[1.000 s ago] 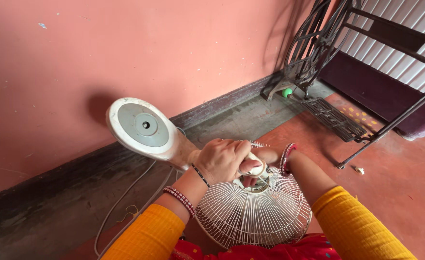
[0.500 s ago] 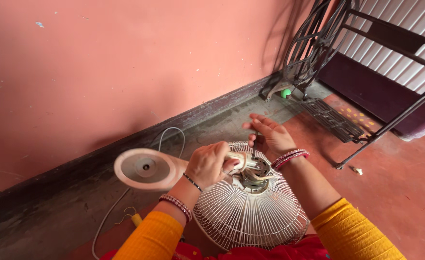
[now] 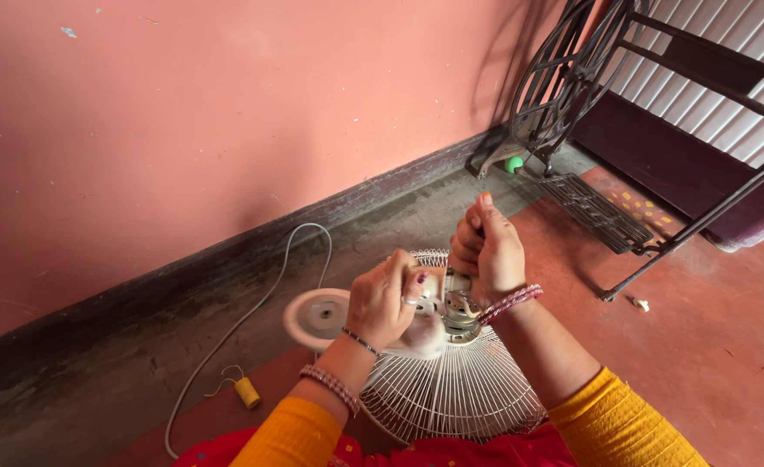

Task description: The person sits on the floor and works on a disassembled electric fan. They wipe the fan's motor housing with a yellow cloth, then use a screwdriver to adjust and tighten screws on the fan's mounting bracket and motor assembly.

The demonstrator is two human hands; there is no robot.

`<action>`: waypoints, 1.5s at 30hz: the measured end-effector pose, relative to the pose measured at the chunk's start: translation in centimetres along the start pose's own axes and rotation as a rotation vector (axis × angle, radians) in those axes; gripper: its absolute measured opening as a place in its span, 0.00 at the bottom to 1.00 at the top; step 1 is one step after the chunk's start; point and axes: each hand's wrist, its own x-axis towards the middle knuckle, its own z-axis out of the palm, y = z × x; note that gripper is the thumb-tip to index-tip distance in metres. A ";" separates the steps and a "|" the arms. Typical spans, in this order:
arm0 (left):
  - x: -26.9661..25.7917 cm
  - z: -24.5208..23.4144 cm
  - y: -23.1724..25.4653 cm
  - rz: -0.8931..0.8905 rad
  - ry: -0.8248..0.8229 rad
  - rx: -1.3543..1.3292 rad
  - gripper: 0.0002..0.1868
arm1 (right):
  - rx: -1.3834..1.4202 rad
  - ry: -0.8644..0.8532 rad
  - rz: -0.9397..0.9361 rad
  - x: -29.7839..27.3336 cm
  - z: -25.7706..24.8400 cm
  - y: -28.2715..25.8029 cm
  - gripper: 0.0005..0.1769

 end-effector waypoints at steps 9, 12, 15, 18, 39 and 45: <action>-7.2 -1.0 1.6 -0.564 0.232 -0.462 0.26 | -0.197 -0.425 -0.222 -2.9 -1.2 1.6 0.24; -9.8 -1.5 1.1 -1.313 -0.275 -1.106 0.51 | -0.205 -0.564 -0.186 -4.5 -2.8 3.1 0.25; -11.8 -1.7 0.9 -1.635 -0.476 -1.438 0.58 | -0.222 -0.611 -0.130 -7.6 -3.8 5.0 0.28; -12.4 -0.6 0.4 -1.418 -0.360 -1.773 0.52 | -0.340 -0.666 -0.198 -10.5 -3.9 5.5 0.31; -2.0 -0.5 -0.8 -1.047 -0.027 -1.243 0.37 | -1.545 0.023 -0.667 -6.2 -13.1 9.1 0.47; 0.2 0.9 -2.6 -1.074 -0.106 -1.150 0.35 | -1.445 0.007 -0.289 -0.7 -16.4 6.7 0.20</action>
